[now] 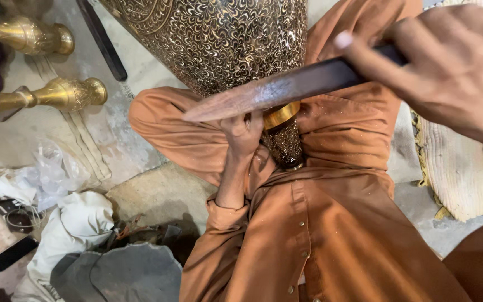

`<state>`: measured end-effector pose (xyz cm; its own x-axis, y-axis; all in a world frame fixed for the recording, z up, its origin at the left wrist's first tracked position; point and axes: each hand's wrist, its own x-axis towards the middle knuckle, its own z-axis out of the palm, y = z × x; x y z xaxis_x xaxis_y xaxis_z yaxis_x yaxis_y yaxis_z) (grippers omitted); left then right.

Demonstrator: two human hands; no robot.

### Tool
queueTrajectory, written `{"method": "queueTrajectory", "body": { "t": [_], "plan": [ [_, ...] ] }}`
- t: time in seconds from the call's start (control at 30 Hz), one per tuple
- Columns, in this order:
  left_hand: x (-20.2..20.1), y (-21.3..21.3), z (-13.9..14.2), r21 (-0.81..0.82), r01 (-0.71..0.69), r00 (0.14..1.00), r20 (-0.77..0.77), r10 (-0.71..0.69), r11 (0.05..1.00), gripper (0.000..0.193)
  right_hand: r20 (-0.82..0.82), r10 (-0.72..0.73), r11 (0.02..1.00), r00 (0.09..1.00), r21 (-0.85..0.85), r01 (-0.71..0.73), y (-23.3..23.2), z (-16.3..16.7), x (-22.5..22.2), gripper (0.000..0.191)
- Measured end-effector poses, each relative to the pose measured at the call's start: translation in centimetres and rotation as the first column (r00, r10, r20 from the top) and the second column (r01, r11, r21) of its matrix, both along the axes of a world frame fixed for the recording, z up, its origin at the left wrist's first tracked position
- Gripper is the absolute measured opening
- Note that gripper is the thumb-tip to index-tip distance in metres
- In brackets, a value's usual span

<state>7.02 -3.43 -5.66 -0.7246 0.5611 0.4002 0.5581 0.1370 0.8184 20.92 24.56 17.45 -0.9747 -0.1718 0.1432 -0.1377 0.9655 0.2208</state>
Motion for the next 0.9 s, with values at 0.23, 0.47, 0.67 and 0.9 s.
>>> {"method": "queueTrajectory", "body": {
  "t": [0.23, 0.47, 0.67, 0.9],
  "plan": [
    [-0.1, 0.1, -0.2, 0.004, -0.016, 0.988, -0.151, 0.016, 1.0, 0.025, 0.114, -0.14, 0.919, 0.984, -0.355, 0.172, 0.2, -2.5, 0.8, 0.072],
    [0.0, 0.2, 0.6, -0.092, -0.029, 0.999, -0.041, 0.026, 0.995, 0.012, -0.064, -0.066, 0.891, 0.996, -0.452, 0.03, 0.3, -2.4, 0.7, 0.067],
    [-0.4, 0.9, 1.9, 0.009, 0.024, 0.995, -0.093, -0.023, 1.0, 0.02, -0.004, -0.065, 0.995, 0.998, -0.081, 0.065, 0.9, -1.6, 0.9, 0.047],
    [-0.9, 1.4, 4.0, -0.057, 0.046, 0.998, -0.037, -0.048, 0.997, 0.014, -0.091, -0.02, 0.998, 0.996, 0.065, 0.026, 1.0, -2.3, 0.5, 0.052]
  ]
}}
